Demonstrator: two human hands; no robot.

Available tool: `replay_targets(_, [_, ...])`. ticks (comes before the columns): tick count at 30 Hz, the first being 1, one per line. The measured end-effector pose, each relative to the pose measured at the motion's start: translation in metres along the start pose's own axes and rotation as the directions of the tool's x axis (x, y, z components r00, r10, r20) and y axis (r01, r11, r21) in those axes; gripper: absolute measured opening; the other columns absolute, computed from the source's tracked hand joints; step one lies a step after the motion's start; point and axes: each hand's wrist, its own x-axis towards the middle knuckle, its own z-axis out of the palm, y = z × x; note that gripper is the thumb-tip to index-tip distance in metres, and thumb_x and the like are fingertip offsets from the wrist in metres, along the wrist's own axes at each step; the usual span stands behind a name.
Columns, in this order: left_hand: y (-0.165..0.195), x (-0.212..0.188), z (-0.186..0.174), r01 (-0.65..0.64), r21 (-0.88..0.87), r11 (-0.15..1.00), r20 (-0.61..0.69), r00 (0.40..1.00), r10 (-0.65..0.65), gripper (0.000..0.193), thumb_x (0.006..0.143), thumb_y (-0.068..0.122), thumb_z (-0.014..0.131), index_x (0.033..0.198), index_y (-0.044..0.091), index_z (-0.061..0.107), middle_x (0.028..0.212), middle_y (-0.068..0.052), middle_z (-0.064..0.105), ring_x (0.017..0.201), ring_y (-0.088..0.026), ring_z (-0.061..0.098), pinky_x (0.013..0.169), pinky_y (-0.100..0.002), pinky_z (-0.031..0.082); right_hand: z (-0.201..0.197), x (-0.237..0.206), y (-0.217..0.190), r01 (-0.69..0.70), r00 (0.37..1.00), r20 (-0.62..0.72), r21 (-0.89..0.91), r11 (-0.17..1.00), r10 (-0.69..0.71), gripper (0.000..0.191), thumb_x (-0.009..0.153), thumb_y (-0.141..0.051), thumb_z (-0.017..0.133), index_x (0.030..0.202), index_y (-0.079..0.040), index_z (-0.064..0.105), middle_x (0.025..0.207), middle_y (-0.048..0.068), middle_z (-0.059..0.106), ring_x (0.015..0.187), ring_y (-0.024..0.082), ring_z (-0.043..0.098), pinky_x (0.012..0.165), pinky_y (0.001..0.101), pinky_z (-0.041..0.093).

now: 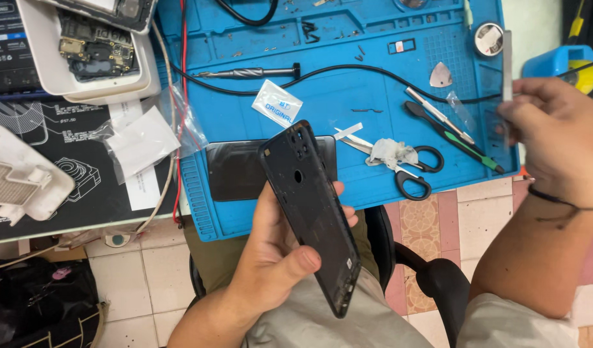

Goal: The person wipes a phone screen with a tissue, opens a small plastic package containing a replacement part, then uses a metal pry tool to work around the edge of the phone's back cover. They pull the back cover off the phone, exposing the internal battery and components, and continue handling the opened phone.

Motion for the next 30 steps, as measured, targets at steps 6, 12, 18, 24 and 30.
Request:
replay_targets(6, [-0.007,0.001,0.007,-0.008,-0.032,0.999,-0.019,1.0,0.008,0.104,0.1,0.026,0.079,0.169,0.015,0.002,0.159,-0.017,0.042,0.138,-0.03,0.057,0.121,-0.052,0.049,-0.017,-0.036,0.013,0.042,0.992,0.068,0.592,0.805,-0.101,0.026,0.105,-0.005,0.066,0.13,0.0,0.06,0.098,0.009,0.07,0.076,0.017,0.067,0.076,0.0295,0.057])
replay_targets(12, [-0.014,-0.003,0.014,0.023,-0.009,1.0,-0.058,0.998,-0.024,0.118,0.09,0.025,0.087,0.168,0.018,-0.002,0.162,-0.017,0.039,0.139,-0.029,0.057,0.121,-0.051,0.05,0.036,-0.123,-0.001,0.222,0.932,0.026,0.749,0.625,-0.362,0.022,0.114,-0.006,0.071,0.113,0.0,0.05,0.093,0.013,0.063,0.08,0.025,0.066,0.075,0.0381,0.059])
replay_targets(18, [-0.023,-0.013,0.021,0.011,0.025,1.0,-0.072,0.997,-0.01,0.124,0.085,0.023,0.093,0.168,0.018,0.001,0.165,-0.017,0.039,0.14,-0.028,0.058,0.12,-0.048,0.051,0.113,-0.182,-0.028,0.295,0.903,0.07,0.618,0.729,-0.425,0.032,0.107,-0.013,0.072,0.113,-0.001,0.043,0.112,0.03,0.069,0.101,0.031,0.074,0.092,0.0447,0.063])
replay_targets(24, [-0.022,-0.021,0.02,0.028,0.02,0.999,-0.077,0.997,-0.026,0.125,0.084,0.019,0.094,0.168,0.018,0.001,0.166,-0.015,0.038,0.14,-0.027,0.057,0.121,-0.046,0.052,0.132,-0.195,-0.028,0.32,0.896,0.11,0.513,0.797,-0.431,0.031,0.107,-0.013,0.069,0.113,0.0,0.041,0.118,0.032,0.067,0.105,0.031,0.073,0.094,0.0429,0.063])
replay_targets(30, [-0.023,-0.018,0.024,0.044,-0.032,0.999,-0.078,0.996,-0.046,0.121,0.083,0.02,0.094,0.167,0.014,0.007,0.157,-0.014,0.044,0.137,-0.026,0.057,0.119,-0.045,0.052,0.129,-0.194,-0.015,0.323,0.87,0.166,0.52,0.791,-0.464,0.03,0.105,-0.008,0.066,0.12,-0.001,0.04,0.121,0.034,0.067,0.107,0.03,0.073,0.094,0.0417,0.063])
